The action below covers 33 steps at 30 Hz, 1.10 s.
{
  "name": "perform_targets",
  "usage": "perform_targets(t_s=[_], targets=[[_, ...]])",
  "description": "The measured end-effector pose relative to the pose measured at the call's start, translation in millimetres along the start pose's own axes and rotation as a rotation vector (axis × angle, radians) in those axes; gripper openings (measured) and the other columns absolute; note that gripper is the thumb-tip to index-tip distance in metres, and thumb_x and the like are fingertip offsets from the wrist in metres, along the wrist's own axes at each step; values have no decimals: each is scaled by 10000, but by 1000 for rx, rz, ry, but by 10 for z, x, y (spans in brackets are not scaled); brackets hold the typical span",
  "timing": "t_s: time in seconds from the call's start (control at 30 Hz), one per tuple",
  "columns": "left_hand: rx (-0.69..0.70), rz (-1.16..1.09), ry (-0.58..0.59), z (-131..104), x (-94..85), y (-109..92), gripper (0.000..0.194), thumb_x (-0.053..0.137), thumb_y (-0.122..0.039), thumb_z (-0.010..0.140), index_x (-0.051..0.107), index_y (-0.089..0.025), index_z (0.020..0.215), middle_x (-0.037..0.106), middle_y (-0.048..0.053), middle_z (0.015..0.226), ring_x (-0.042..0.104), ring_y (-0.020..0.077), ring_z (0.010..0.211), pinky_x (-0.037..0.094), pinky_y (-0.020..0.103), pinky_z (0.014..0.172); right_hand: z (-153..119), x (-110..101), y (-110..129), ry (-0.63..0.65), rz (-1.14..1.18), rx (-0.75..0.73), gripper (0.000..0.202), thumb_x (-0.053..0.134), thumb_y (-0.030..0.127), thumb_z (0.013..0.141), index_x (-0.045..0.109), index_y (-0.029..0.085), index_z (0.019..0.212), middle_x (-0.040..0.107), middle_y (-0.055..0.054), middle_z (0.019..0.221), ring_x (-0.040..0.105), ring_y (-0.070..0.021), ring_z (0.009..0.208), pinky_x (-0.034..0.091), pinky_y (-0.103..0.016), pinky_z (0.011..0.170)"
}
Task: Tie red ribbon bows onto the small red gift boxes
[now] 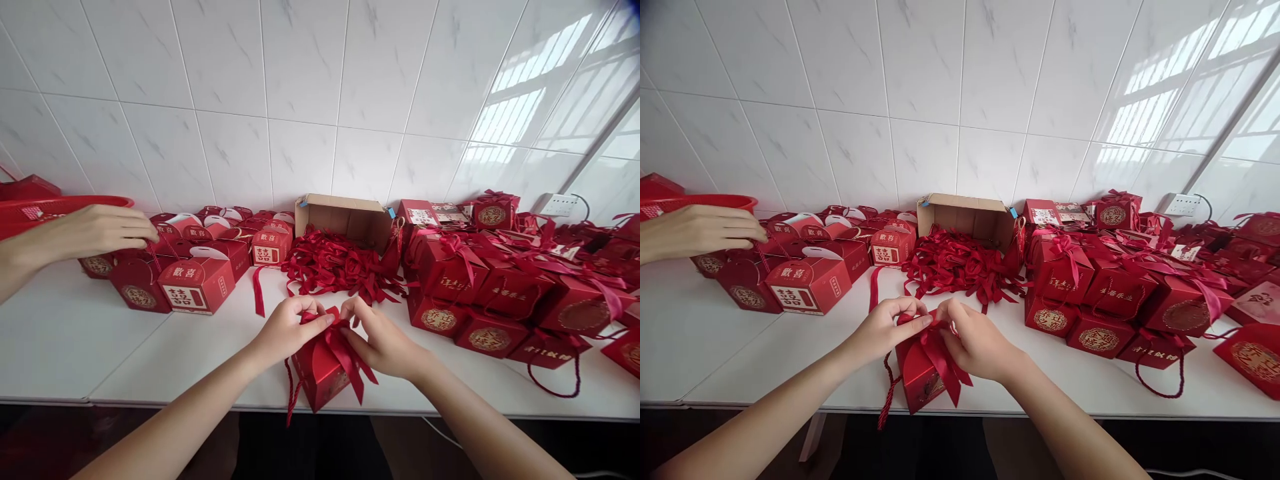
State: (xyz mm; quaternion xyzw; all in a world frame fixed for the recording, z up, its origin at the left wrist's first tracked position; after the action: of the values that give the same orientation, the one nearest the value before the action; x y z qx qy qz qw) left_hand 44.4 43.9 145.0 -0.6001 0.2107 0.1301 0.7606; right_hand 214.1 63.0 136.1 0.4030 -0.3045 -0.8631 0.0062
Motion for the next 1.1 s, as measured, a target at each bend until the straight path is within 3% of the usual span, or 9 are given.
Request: perform_targets(t_s=[0.1, 0.27, 0.5, 0.63, 0.83, 0.93, 1.0, 1.1], targets=[[-53, -103, -1, -8, 42, 12, 349, 615, -440, 762, 440, -190, 594, 484, -34, 641, 513, 139, 663, 417, 258, 639, -8, 10, -25, -18, 59, 46, 279, 467, 22, 776, 401, 224, 957, 524, -9, 927, 490, -128, 792, 436, -273, 693], [-68, -195, 23, -23, 68, 5, 482, 654, -358, 721, 225, -205, 566, 624, 6, 802, 569, 153, 756, 440, 266, 720, 3, 9, -57, -121, 289, 175, 219, 506, 94, 798, 388, 228, 925, 499, 13, 853, 493, -118, 759, 442, -255, 652], [-104, -224, 17, -38, 51, 32, 506, 667, -335, 709, 199, -211, 562, 655, 32, 826, 606, 196, 850, 438, 323, 816, -31, -1, -186, -247, 532, 337, 239, 577, 180, 785, 369, 227, 893, 495, 39, 779, 479, -95, 647, 374, -213, 537], [-81, -187, 7, -45, 64, 51, 490, 689, -352, 698, 244, -209, 553, 683, 31, 851, 615, 205, 864, 442, 323, 800, -56, -38, -204, -276, 512, 307, 220, 576, 195, 796, 395, 224, 919, 510, 28, 795, 514, -109, 717, 413, -247, 628], [-41, -80, 29, -32, 62, 43, 465, 686, -370, 705, 280, -213, 541, 702, 25, 852, 610, 233, 978, 445, 319, 831, -49, -81, -144, -26, 439, 368, 369, 599, 330, 818, 480, 223, 1150, 518, -29, 955, 526, -127, 805, 451, -274, 696], [-36, -77, 46, -29, 56, 25, 442, 682, -361, 709, 297, -212, 552, 706, 17, 888, 620, 222, 969, 449, 307, 837, -31, -90, -153, 13, 375, 479, 337, 507, 513, 857, 535, 181, 907, 502, 3, 787, 470, -104, 659, 403, -251, 604], [-32, -65, 58, -28, 53, 12, 430, 681, -360, 709, 308, -212, 556, 704, 21, 888, 619, 226, 980, 449, 306, 845, -16, -76, -171, 41, 326, 534, 439, 432, 581, 869, 461, 178, 696, 415, 36, 628, 389, -91, 570, 325, -237, 531], [-36, -64, 63, -26, 48, -2, 461, 662, -356, 723, 255, -216, 556, 696, 34, 866, 626, 233, 969, 458, 310, 833, 7, -39, -178, 121, 309, 520, 485, 473, 581, 847, 366, 186, 587, 289, 59, 546, 271, -77, 510, 223, -236, 476]])
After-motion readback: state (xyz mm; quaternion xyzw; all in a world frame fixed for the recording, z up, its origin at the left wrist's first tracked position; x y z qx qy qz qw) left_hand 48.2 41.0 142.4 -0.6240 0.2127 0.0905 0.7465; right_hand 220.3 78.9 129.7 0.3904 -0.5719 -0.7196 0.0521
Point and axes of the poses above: each hand's wrist, its own z-axis towards the middle knuckle, its own x-axis out of the palm, y = z × x, the point moved 3 cm from there along z, towards the middle knuckle
